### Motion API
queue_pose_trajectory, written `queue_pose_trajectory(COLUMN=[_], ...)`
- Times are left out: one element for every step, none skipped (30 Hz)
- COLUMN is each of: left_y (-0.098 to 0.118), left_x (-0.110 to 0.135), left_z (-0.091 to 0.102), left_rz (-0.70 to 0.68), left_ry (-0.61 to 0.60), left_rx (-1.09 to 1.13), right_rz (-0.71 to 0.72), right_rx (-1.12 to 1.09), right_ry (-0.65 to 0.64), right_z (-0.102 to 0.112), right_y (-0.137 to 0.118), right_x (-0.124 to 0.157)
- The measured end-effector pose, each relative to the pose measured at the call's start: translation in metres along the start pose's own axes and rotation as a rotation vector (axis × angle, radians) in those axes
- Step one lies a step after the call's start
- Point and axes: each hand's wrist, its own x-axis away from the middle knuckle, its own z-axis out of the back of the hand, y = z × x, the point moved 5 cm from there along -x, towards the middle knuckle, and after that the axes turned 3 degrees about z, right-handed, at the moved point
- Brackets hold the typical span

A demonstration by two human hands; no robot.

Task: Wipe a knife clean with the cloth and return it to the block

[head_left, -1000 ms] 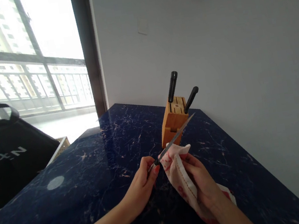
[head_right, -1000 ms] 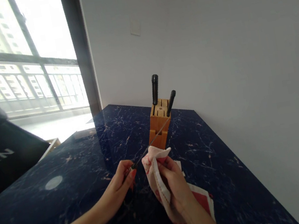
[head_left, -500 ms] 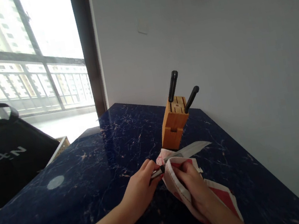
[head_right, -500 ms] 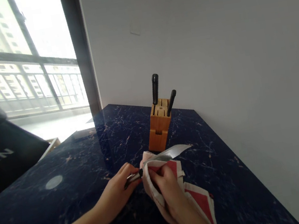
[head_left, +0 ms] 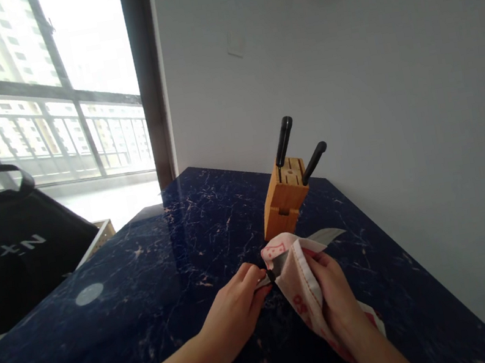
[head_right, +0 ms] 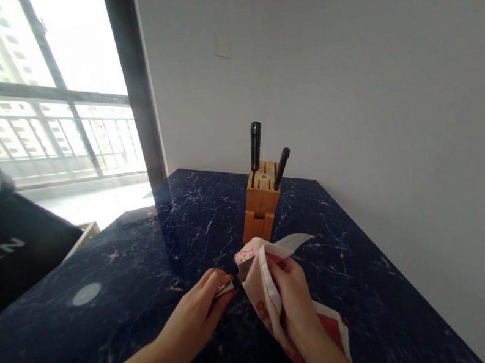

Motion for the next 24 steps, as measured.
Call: queue_pose_trajectory(left_y=[0.000,0.000,0.000,0.000,0.001,0.001,0.001,0.002,0.001,0.001,0.001,0.000,0.000,0.000,0.000,0.000,0.000,-0.001,0.000,0.000,0.000,0.001,0.002,0.002], left_x=[0.000,0.000,0.000,0.000,0.000,0.000,0.000,0.000,0.000,0.000,0.000,0.001,0.001,0.001,0.001,0.001,0.001,0.001,0.000,0.000,0.000,0.000,0.000,0.001], left_z=[0.000,0.000,0.000,0.000,0.000,0.000,0.000,0.000,0.000,-0.001,-0.001,-0.001,-0.002,-0.002,-0.002,-0.002,-0.002,-0.001,-0.001,-0.001,-0.001,-0.001,-0.001,-0.001], left_rz=[-0.007,-0.014,-0.020,-0.026,-0.030,-0.032,-0.032,-0.031,-0.027,-0.022,-0.016,-0.012,-0.010,-0.010,-0.012,-0.016,-0.018,-0.019,-0.019,-0.020,-0.023,-0.028,-0.034,-0.041], left_ry=[0.004,0.006,0.007,0.007,0.003,0.003,0.004,0.002,0.000,-0.002,-0.006,-0.011,-0.016,-0.018,-0.019,-0.021,-0.021,-0.020,-0.022,-0.023,-0.023,-0.023,-0.023,-0.025], left_rx=[0.016,0.028,0.037,0.045,0.052,0.060,0.067,0.075,0.082,0.090,0.095,0.100,0.101,0.102,0.101,0.100,0.098,0.095,0.091,0.087,0.085,0.085,0.090,0.096], right_rz=[-0.009,-0.015,-0.020,-0.023,-0.028,-0.032,-0.031,-0.025,-0.009,0.014,0.033,0.041,0.038,0.028,0.019,0.013,0.010,0.005,-0.003,-0.017,-0.029,-0.029,-0.016,0.004], right_rx=[0.015,0.026,0.034,0.037,0.040,0.045,0.050,0.051,0.047,0.039,0.030,0.020,0.013,0.010,0.009,0.008,0.010,0.016,0.020,0.023,0.025,0.024,0.021,0.015], right_ry=[-0.036,-0.082,-0.128,-0.166,-0.188,-0.189,-0.175,-0.145,-0.106,-0.067,-0.034,-0.011,0.001,-0.003,-0.021,-0.050,-0.092,-0.143,-0.191,-0.224,-0.234,-0.220,-0.188,-0.139], right_z=[-0.004,-0.010,-0.015,-0.019,-0.021,-0.020,-0.018,-0.014,-0.009,-0.003,0.001,0.005,0.007,0.007,0.004,0.000,-0.005,-0.011,-0.016,-0.019,-0.019,-0.017,-0.013,-0.006], right_y=[0.002,0.003,0.005,0.005,0.005,0.005,0.004,0.002,-0.001,-0.004,-0.006,-0.006,-0.006,-0.005,-0.003,-0.001,0.000,0.001,0.002,0.003,0.002,0.001,-0.002,-0.005], right_x=[0.002,0.005,0.007,0.010,0.011,0.011,0.010,0.008,0.005,0.002,-0.001,-0.003,-0.004,-0.004,-0.003,-0.001,0.002,0.005,0.008,0.010,0.010,0.008,0.005,0.001])
